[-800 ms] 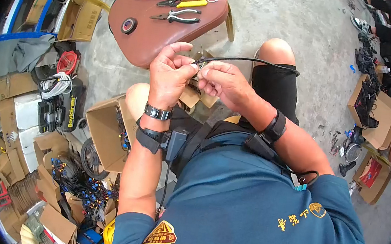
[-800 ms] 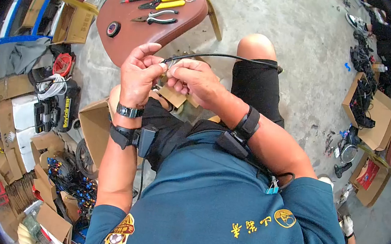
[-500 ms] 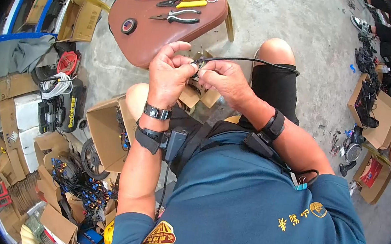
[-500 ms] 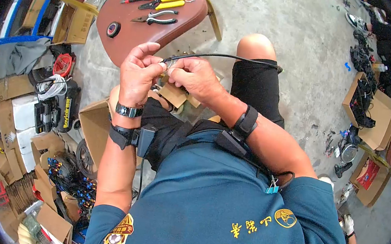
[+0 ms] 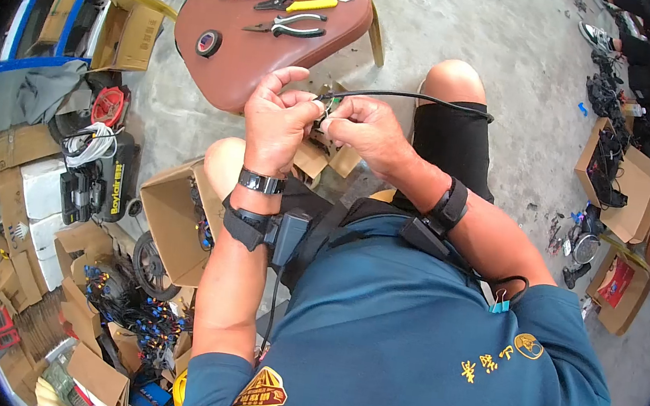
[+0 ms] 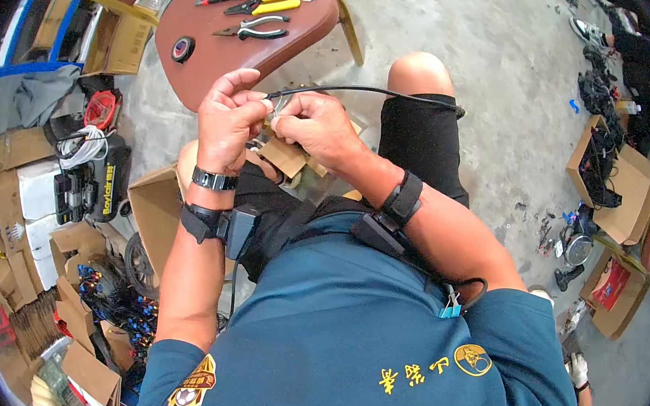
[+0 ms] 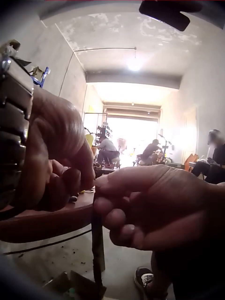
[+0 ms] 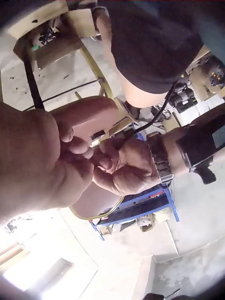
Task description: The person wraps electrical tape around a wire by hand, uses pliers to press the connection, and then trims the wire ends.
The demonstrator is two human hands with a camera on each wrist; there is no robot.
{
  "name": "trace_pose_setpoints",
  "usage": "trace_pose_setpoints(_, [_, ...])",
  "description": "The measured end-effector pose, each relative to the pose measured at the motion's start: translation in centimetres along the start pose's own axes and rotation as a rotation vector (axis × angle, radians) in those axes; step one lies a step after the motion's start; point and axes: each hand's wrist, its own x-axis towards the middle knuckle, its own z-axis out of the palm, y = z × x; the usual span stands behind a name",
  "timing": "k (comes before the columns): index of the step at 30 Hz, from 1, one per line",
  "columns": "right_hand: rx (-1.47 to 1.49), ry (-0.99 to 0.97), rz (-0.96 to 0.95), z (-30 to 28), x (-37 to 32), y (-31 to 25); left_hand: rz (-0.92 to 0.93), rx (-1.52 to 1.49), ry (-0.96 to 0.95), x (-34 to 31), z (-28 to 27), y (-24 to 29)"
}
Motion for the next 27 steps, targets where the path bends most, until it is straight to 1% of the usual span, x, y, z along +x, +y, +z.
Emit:
trace_pose_setpoints(2, [-0.06, -0.034, 0.012, -0.4, 0.2, 0.0, 0.001, 0.002, -0.025, 0.1, -0.3, 0.1])
trace_pose_setpoints(5, [0.024, -0.059, 0.103, -1.1, 0.6, -0.7, -0.003, 0.028, -0.025, 0.1, -0.2, 0.5])
trace_pose_setpoints(8, [0.183, 0.005, 0.133, -0.7, 0.6, -1.1, -0.006, 0.071, -0.055, 0.0, -0.1, 0.7])
trace_pose_setpoints(11, [0.117, 0.03, 0.074, -0.5, 0.9, -0.6, -0.005, 0.079, -0.084, 0.0, -0.2, 0.5])
trace_pose_setpoints(14, [0.053, 0.067, 0.087, -0.1, 0.7, -1.4, 0.006, 0.099, -0.104, 0.1, -0.5, 0.3])
trace_pose_setpoints(20, [0.08, 0.046, 0.068, -0.2, 0.9, -1.4, 0.034, 0.084, -0.12, 0.0, -0.5, 0.3])
trace_pose_setpoints(23, [0.099, 0.025, 0.09, -0.3, 0.8, -1.3, 0.049, 0.077, -0.116, 0.1, -0.6, 0.2])
trace_pose_setpoints(26, [0.024, 0.011, 0.147, -0.5, 0.8, -1.3, 0.038, 0.069, -0.103, 0.0, -0.9, 0.3])
trace_pose_setpoints(27, [0.047, -0.041, 0.181, -0.8, 0.8, -1.1, 0.036, 0.062, -0.103, 0.1, -1.0, 0.4])
